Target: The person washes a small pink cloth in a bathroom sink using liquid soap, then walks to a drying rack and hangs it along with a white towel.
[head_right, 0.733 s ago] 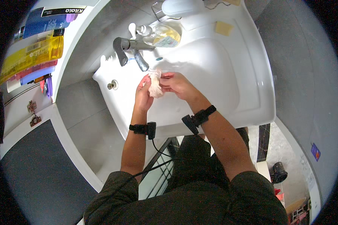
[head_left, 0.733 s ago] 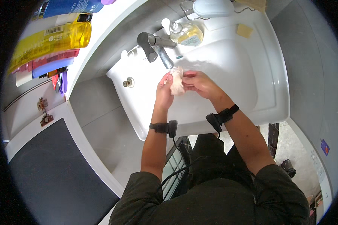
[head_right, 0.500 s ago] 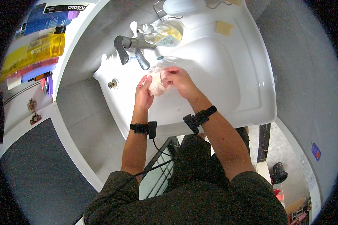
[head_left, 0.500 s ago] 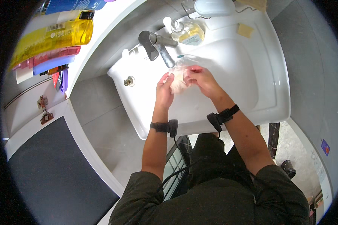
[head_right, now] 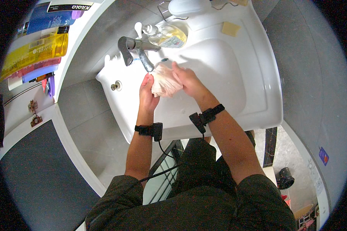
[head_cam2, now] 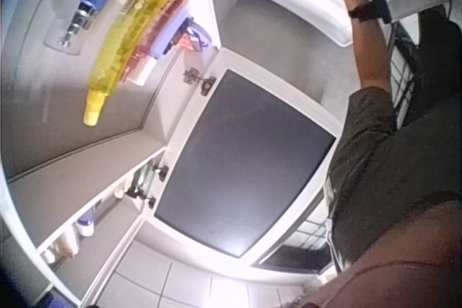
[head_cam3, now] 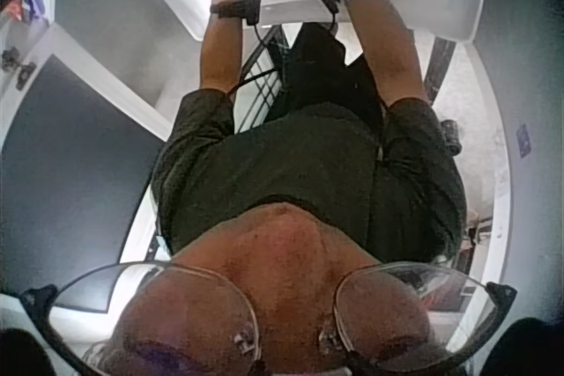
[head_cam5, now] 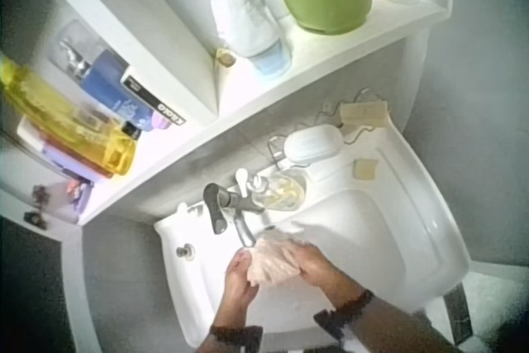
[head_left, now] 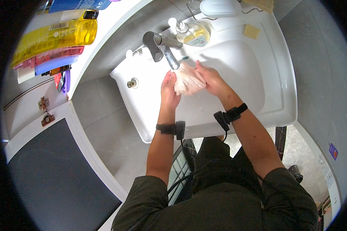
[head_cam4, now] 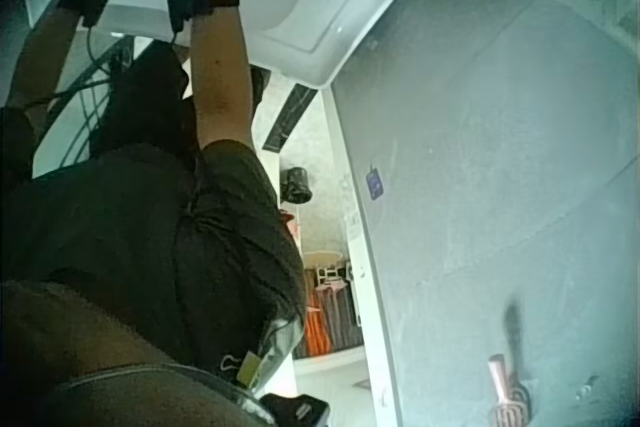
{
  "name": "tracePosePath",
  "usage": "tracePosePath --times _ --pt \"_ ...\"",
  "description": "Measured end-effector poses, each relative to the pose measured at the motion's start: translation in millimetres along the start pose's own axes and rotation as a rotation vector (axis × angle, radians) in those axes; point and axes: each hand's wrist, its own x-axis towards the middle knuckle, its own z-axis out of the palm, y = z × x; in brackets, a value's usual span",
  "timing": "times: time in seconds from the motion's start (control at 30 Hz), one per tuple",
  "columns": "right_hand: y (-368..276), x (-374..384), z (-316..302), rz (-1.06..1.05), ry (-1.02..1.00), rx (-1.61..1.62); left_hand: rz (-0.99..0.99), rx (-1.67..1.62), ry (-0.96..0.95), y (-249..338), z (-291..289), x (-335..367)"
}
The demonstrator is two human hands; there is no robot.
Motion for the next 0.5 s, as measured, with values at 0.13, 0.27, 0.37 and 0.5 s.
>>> tracePosePath --times 0.13,0.27,0.37,0.5 --pt "5 0 -14 0.071 -0.248 -0.165 -0.05 0.002 -0.062 5 13 8" --pt "-12 -12 7 -0.033 -0.089 0.214 -0.071 0.011 -0.046 5 5 20" --pt "-6 10 -2 -0.142 -0.13 0.324 -0.122 0.123 -0.036 -6 10 28" --pt "18 33 1 -0.242 -0.028 0.102 -0.084 0.253 0.026 -21 17 39"
